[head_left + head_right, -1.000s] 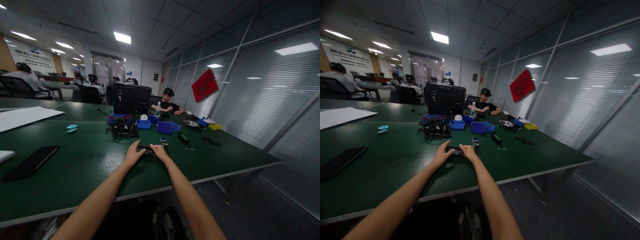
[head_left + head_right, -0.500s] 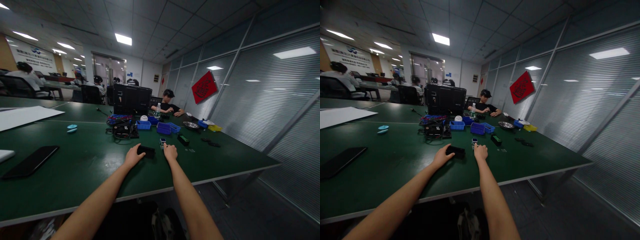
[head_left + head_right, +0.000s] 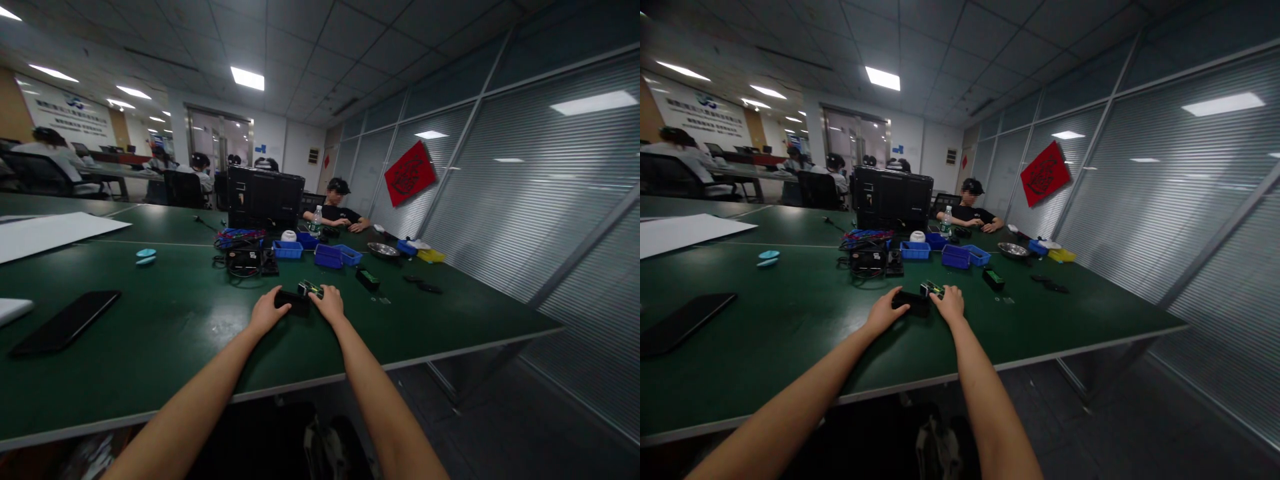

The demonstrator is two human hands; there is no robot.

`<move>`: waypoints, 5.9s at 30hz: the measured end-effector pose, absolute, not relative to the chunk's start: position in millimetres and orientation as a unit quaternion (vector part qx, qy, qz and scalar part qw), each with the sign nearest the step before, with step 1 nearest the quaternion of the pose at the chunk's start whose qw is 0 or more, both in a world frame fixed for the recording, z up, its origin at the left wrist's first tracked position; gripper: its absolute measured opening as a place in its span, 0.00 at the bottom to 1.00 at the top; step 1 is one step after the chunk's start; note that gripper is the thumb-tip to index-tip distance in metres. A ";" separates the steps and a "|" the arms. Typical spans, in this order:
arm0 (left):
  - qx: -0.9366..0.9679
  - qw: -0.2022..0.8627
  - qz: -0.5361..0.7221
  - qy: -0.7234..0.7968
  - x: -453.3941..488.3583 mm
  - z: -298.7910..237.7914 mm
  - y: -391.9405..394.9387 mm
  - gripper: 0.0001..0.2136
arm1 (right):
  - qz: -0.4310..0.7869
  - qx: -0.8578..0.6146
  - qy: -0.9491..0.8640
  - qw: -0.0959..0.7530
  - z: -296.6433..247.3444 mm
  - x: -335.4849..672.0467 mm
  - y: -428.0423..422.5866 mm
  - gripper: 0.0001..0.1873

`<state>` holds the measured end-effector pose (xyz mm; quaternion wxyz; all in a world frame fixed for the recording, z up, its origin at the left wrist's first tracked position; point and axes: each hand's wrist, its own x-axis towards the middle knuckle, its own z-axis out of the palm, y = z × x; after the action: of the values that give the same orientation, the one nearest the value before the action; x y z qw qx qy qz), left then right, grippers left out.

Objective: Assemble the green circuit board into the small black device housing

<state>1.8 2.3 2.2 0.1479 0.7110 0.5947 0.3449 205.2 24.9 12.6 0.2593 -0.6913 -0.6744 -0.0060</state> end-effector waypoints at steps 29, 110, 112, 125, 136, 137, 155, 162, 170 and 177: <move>0.707 0.159 0.328 0.606 4.1 7.2 -1.7 0.30 | -0.046 -0.724 -0.639 0.255 15.0 217.8 28.2 0.23; 0.700 0.181 0.354 0.592 1.6 3.4 1.3 0.27 | 0.166 -0.557 -0.727 0.366 13.8 192.8 17.4 0.17; 0.702 0.179 0.354 0.592 1.6 3.4 1.3 0.27 | 0.167 -0.547 -0.745 0.344 13.4 190.7 15.8 0.21; 0.699 0.206 0.353 0.587 -0.4 3.6 0.7 0.27 | 0.028 -0.731 -0.621 0.281 15.4 205.1 20.5 0.24; 0.696 0.211 0.352 0.589 0.8 6.3 -1.6 0.27 | 0.003 -0.717 -0.639 0.279 18.7 198.3 16.0 0.22; 0.697 0.211 0.353 0.588 0.7 6.3 -1.6 0.27 | -0.013 -0.711 -0.648 0.274 19.2 195.8 14.8 0.22; 0.696 0.196 0.365 0.586 0.6 2.0 2.4 0.26 | 0.033 -0.642 -0.695 0.323 23.9 176.7 1.9 0.21; 0.692 0.189 0.385 0.581 2.0 5.4 0.6 0.26 | 0.289 -0.519 -0.701 0.395 14.8 174.3 6.9 0.25; 0.723 0.121 0.366 0.573 3.7 6.2 -2.0 0.34 | 0.332 -0.437 -0.736 0.397 9.2 170.2 12.4 0.21; 0.701 0.122 0.354 0.607 3.6 5.0 -1.6 0.31 | 0.312 -0.459 -0.722 0.415 2.7 172.8 21.3 0.16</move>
<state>3.6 -1.6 5.0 0.1220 0.7008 0.6072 0.3541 172.8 21.3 2.7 0.4147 -0.4585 -0.7216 0.3117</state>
